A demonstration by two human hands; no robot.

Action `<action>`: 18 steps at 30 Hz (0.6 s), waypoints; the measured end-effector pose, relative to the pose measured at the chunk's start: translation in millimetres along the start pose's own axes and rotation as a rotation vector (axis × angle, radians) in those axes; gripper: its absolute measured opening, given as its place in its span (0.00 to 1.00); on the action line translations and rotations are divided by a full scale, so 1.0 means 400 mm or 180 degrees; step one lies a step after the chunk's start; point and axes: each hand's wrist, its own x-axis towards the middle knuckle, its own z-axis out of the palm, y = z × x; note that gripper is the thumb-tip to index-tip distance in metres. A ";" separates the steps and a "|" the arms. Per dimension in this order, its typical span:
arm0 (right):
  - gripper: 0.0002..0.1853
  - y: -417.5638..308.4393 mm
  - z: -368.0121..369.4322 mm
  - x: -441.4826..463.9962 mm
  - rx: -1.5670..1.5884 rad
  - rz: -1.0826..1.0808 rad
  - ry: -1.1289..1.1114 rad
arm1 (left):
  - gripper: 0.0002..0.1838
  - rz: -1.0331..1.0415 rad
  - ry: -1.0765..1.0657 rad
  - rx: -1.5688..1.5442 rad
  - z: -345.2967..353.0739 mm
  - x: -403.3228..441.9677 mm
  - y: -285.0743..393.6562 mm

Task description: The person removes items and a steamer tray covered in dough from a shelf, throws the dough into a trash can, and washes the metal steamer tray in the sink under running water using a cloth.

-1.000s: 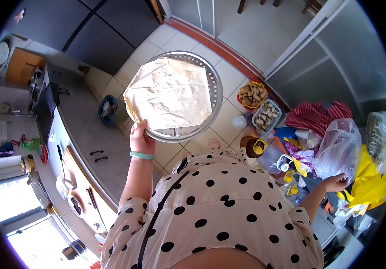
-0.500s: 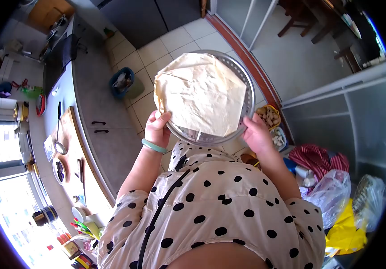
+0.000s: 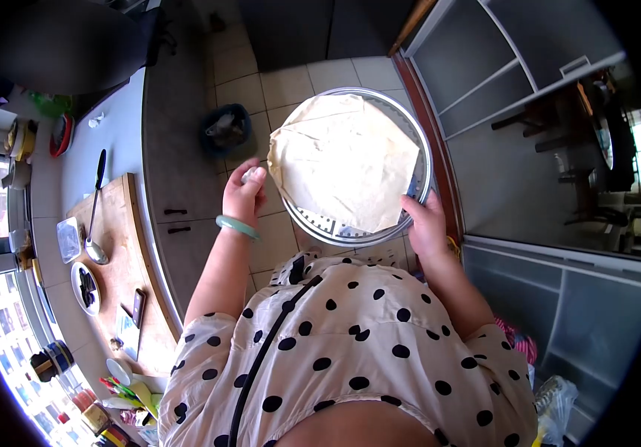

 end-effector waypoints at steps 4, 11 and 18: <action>0.12 0.004 0.098 0.074 -0.0095 0.0236 -0.0161 | 0.16 0.0455 0.0208 0.1238 -0.013 0.108 0.050; 0.10 0.015 0.158 0.237 0.0019 0.0496 -0.0252 | 0.06 0.1315 0.1563 -0.0473 -0.187 0.215 0.115; 0.13 0.026 0.160 0.485 -0.0055 0.0294 -0.0017 | 0.08 0.1310 0.2405 -0.0551 -0.282 0.274 0.158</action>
